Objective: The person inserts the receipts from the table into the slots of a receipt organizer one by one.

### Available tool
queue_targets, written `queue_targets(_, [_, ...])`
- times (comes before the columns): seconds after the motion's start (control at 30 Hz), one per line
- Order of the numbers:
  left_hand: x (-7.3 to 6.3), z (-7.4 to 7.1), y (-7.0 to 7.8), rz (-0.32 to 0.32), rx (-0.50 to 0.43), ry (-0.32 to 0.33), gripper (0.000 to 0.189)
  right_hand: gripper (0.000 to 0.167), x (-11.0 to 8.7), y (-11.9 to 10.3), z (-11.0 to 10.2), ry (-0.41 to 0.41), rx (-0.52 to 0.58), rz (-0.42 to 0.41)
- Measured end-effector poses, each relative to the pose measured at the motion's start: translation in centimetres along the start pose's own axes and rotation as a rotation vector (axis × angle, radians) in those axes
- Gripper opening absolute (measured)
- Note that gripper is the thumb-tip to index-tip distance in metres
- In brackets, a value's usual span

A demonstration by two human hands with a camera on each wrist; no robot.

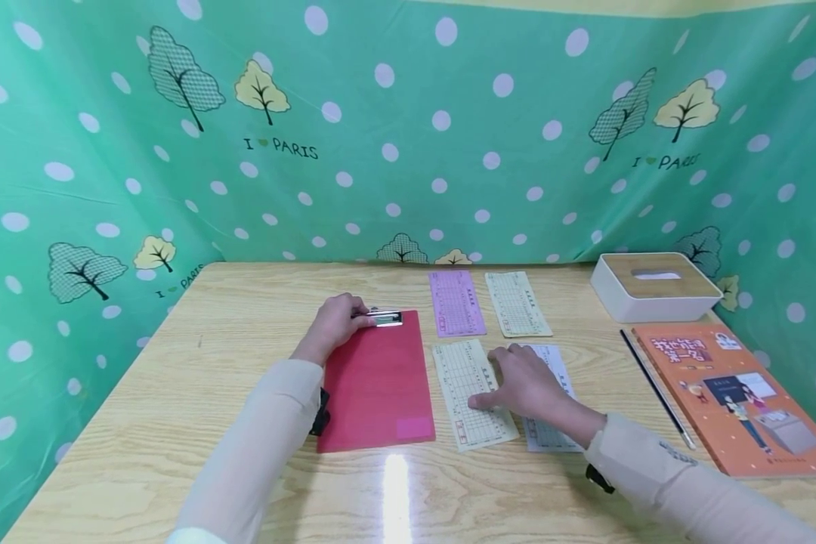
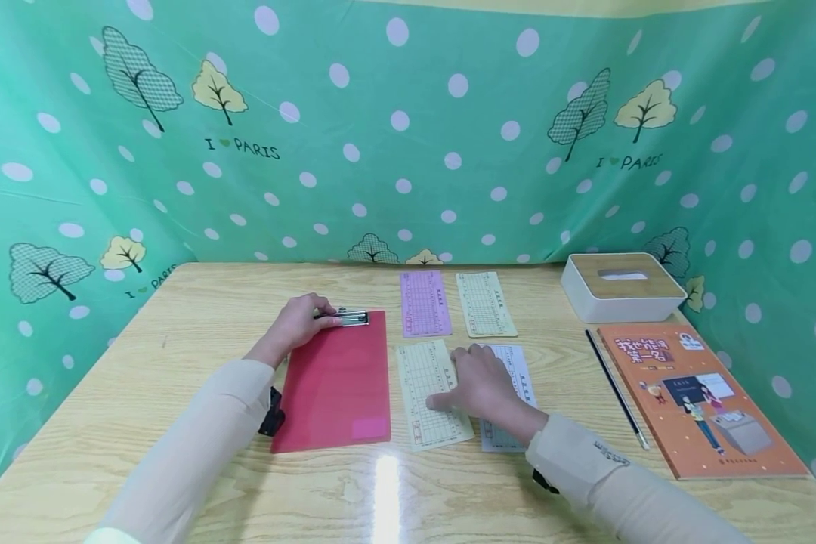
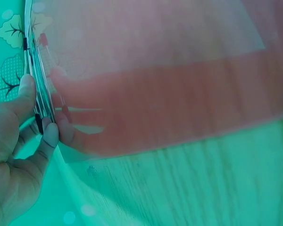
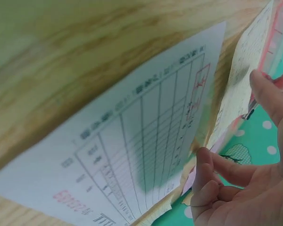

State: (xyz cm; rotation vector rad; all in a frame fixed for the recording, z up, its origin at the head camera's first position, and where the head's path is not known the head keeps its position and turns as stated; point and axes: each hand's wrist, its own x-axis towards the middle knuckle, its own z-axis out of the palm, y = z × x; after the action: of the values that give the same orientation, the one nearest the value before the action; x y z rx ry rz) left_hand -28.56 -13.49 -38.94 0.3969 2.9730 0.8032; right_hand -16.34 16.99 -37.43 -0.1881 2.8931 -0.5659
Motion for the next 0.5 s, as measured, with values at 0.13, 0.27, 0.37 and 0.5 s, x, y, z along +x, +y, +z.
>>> queue_targets(0.13, [-0.02,-0.1,0.1,0.0,0.01,-0.006,0.021,0.086,-0.09,0.01,0.1,0.008,0.01,0.003])
queue_targets(0.27, [-0.17,-0.31,0.18,-0.016,0.016,-0.016,0.025,0.079,0.03,-0.21,0.23,0.014,0.06,-0.006])
queue_targets(0.37, [-0.28,-0.44,0.24,-0.024,0.006,-0.019,0.027,0.084,0.11,-0.47,0.21,-0.008,0.12,0.015])
queue_targets(0.5, [-0.24,-0.45,0.36,-0.022,0.0,-0.017,0.024,0.091,0.03,-0.62,0.07,-0.042,0.17,0.081])
